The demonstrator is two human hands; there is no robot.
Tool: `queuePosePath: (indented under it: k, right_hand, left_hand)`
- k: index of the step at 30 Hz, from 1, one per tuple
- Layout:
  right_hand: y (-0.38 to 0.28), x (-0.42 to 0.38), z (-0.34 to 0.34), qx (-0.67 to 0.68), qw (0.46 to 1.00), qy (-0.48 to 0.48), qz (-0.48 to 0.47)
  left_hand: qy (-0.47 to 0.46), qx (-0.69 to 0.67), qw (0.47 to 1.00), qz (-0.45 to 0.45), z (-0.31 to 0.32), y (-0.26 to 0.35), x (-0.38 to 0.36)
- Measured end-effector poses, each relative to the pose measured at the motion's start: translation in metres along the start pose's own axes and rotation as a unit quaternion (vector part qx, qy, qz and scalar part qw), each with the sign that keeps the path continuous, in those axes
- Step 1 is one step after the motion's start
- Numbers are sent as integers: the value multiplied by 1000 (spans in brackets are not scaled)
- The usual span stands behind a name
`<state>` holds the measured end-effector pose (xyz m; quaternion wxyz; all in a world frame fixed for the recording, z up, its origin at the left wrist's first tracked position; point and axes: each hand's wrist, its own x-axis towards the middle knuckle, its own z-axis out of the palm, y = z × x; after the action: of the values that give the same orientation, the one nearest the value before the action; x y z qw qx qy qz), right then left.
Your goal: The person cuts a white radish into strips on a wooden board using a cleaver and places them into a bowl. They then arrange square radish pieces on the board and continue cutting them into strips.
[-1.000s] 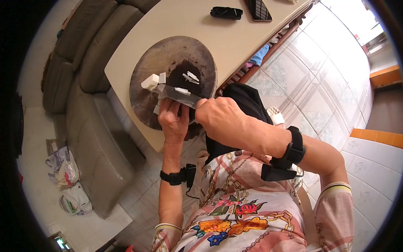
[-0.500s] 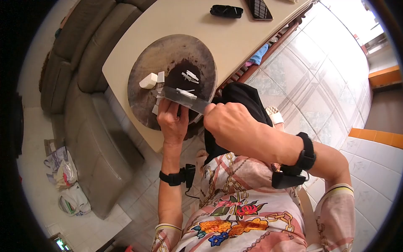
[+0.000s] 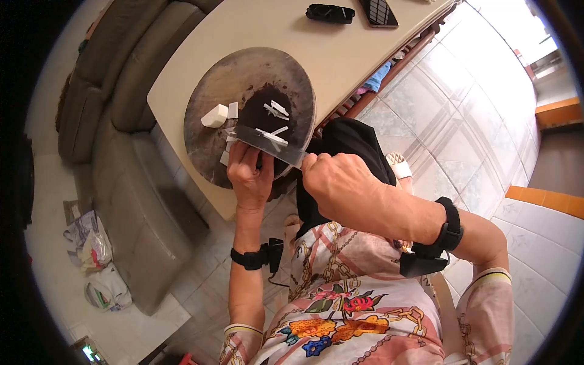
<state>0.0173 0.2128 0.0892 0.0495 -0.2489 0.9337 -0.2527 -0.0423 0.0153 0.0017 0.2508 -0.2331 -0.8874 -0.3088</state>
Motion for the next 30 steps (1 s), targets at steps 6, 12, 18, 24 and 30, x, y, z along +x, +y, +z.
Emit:
queuePosePath:
  k: [6,12,18,24,30]
  right_hand:
    - [1,15,-1,-30,999,-7,-14]
    - [10,13,6,4,1000,27,11]
    - [5,-2,-4,10,1000,0,-10]
    - [0,11,-6,-21,998,-55,3]
    - [9,12,7,-5,1000,26,5]
  left_hand:
    - [-2,7,1000,11,-1,2,3]
    - [24,-2,1000,7,2,-1,0]
    - [4,4,1000,-11,-1,2,0]
    - [1,12,1000,-13,-2,4,1]
    - [31,-4,999,-1,1,0,-1]
